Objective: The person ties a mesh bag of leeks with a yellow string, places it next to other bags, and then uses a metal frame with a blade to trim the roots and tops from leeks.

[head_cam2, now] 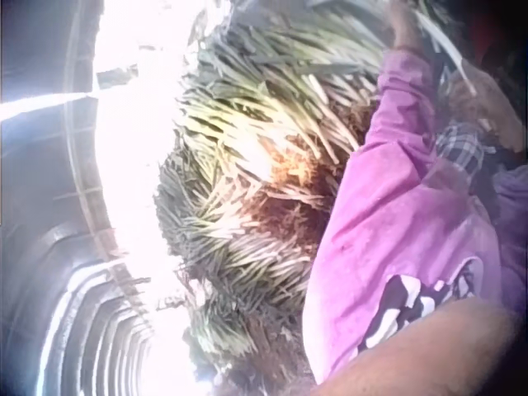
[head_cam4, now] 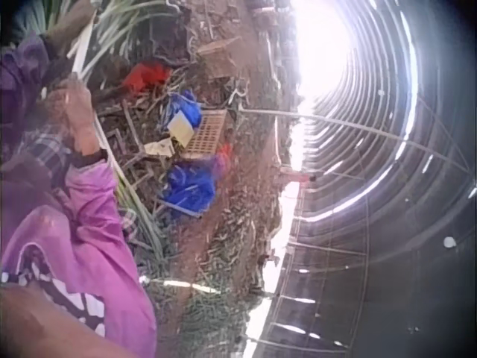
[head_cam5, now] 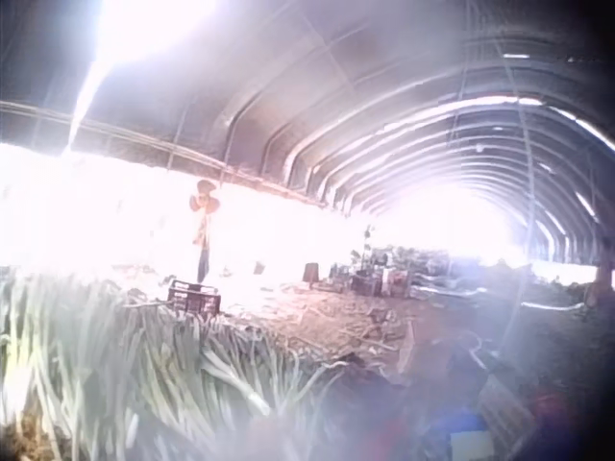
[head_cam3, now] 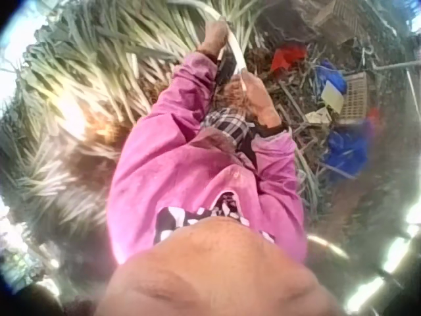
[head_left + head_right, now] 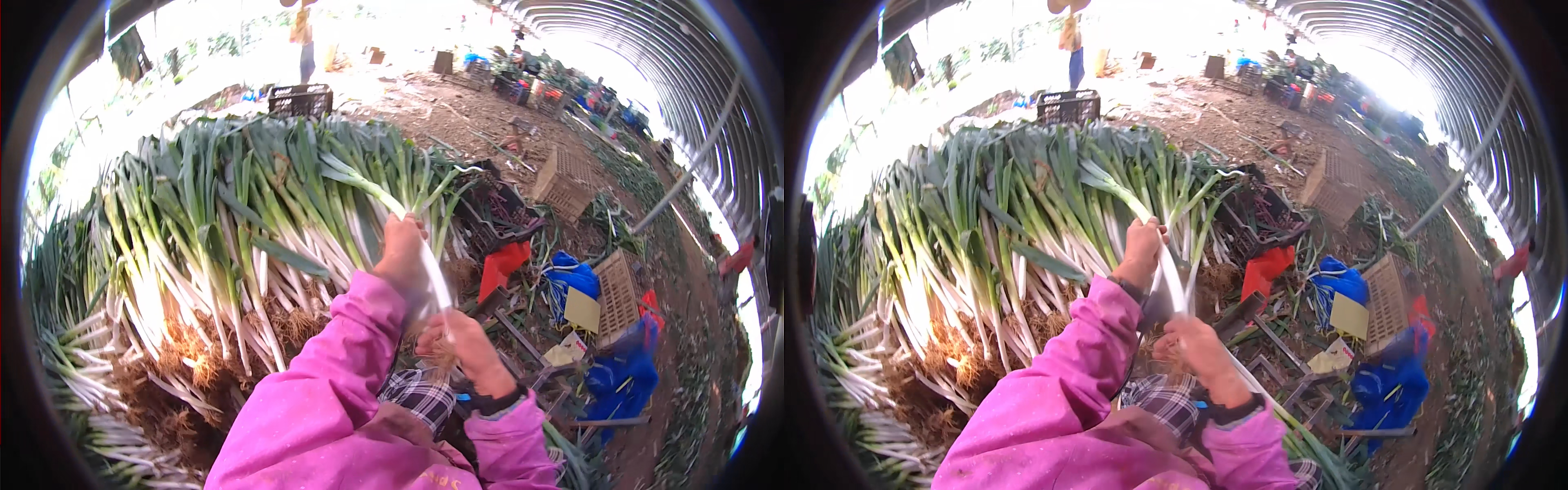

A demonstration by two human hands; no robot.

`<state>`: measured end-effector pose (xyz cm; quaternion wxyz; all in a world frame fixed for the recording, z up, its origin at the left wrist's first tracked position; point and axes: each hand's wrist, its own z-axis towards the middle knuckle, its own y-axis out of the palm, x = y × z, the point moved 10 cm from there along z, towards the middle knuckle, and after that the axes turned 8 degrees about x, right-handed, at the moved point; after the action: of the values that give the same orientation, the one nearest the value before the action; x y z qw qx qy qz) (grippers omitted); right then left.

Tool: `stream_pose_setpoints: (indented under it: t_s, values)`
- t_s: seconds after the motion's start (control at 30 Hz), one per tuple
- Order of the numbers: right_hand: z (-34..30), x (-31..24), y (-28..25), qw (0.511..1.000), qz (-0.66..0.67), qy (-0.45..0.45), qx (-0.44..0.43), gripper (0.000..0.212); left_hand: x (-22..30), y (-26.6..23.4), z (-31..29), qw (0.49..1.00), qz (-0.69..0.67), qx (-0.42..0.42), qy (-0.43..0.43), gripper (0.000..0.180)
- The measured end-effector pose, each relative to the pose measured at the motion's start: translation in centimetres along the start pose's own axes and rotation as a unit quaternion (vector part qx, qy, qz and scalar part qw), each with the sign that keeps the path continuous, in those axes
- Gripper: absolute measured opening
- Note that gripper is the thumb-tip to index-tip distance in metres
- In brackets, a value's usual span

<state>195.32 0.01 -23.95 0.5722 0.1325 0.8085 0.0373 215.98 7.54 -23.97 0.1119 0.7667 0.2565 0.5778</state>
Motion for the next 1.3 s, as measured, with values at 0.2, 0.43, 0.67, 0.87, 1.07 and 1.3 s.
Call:
stream_pose_setpoints:
  t_s: [0.2, 0.43, 0.67, 0.87, 1.07, 1.3]
  values:
    - [-3.9, -6.6, -9.7, 0.972, 0.220, -0.076, -0.020, 0.085, 1.7, 9.8, -19.5, 0.964, 0.067, -0.257, 0.005, 0.010]
    - [-12.5, -14.7, -20.1, 0.925, 0.299, -0.207, 0.113, 0.083, -2.4, 14.8, -43.1, 0.757, 0.177, -0.626, -0.068, 0.030]
    - [-28.7, -18.3, -37.5, 0.784, 0.337, -0.450, 0.261, 0.041, -7.2, 18.1, -42.0, 0.511, 0.453, -0.692, 0.234, 0.047]
    - [-38.5, -3.6, -48.3, 0.679, 0.367, -0.449, 0.450, 0.037, -18.7, 20.2, -37.8, 0.416, 0.418, -0.694, 0.413, 0.038]
    - [-35.3, 19.9, -55.6, 0.568, 0.540, -0.236, 0.574, 0.038, -34.9, 15.5, -31.1, 0.423, 0.489, -0.680, 0.347, 0.033]
    - [-31.8, 31.5, -55.8, 0.525, 0.562, -0.074, 0.635, 0.046, -44.7, 10.7, -23.6, 0.401, 0.553, -0.679, 0.270, 0.028]
